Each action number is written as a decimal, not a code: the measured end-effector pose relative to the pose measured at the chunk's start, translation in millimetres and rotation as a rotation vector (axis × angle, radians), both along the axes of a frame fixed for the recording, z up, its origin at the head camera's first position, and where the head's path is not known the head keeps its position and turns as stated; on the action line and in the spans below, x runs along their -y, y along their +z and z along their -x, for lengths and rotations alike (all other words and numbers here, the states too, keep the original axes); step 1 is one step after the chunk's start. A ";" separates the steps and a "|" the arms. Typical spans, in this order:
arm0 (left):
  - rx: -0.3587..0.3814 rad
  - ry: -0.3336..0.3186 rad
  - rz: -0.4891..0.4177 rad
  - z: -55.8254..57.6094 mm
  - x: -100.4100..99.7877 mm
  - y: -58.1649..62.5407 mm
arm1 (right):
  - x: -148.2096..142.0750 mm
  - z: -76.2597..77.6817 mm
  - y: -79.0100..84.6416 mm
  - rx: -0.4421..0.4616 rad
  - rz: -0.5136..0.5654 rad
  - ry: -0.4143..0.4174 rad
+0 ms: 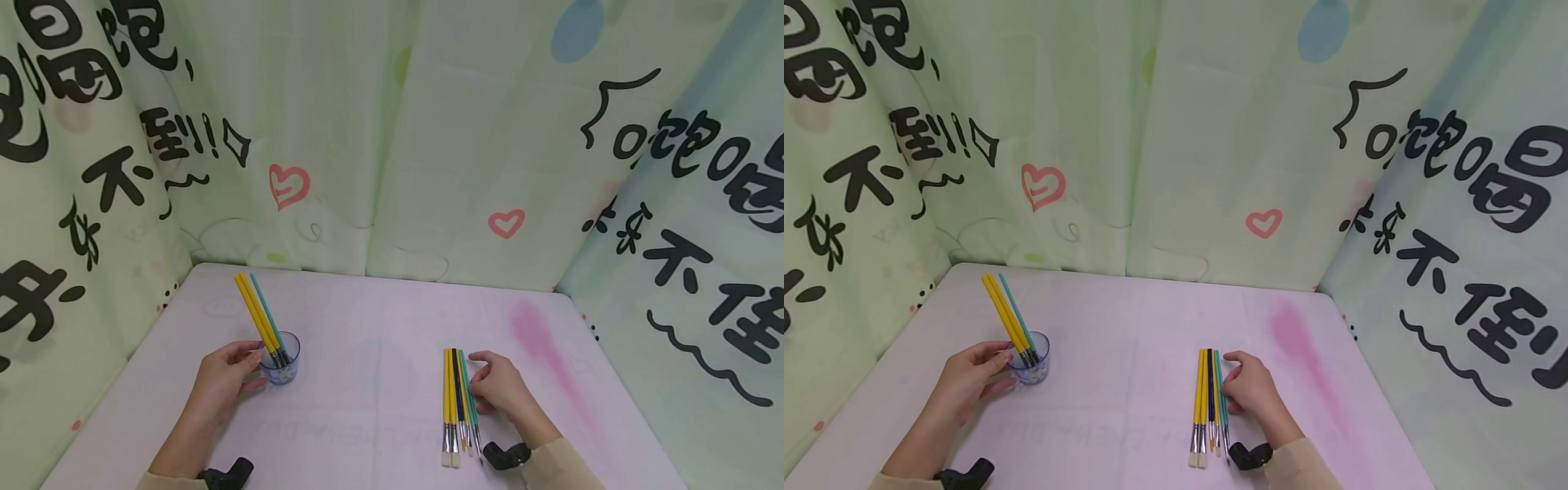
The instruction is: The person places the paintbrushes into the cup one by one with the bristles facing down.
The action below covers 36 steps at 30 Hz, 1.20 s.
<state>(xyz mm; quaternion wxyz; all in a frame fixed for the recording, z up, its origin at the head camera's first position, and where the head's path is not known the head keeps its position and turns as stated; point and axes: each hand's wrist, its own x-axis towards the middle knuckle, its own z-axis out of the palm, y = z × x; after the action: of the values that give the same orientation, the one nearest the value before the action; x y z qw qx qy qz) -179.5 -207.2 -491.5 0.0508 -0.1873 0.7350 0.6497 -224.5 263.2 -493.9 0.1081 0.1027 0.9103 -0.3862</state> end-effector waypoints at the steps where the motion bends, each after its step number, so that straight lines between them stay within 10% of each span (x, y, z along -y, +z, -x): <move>1: 0.001 0.000 -0.001 0.0 -0.1 0.2 | 0.6 0.3 0.2 0.000 -0.007 0.002; 26: -0.017 -0.013 -0.021 -0.5 1.6 -1.5 | 13.4 6.7 8.6 0.026 -0.251 0.090; 36: -0.018 -0.018 -0.020 -1.5 0.5 -0.2 | 8.0 9.2 7.9 0.092 -0.148 0.052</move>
<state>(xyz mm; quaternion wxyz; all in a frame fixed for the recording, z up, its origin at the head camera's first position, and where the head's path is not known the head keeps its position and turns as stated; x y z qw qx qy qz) -178.0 -207.7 -491.7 0.0518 -0.1743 0.7306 0.6582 -233.7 255.2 -486.0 0.1521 0.1043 0.9328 -0.3097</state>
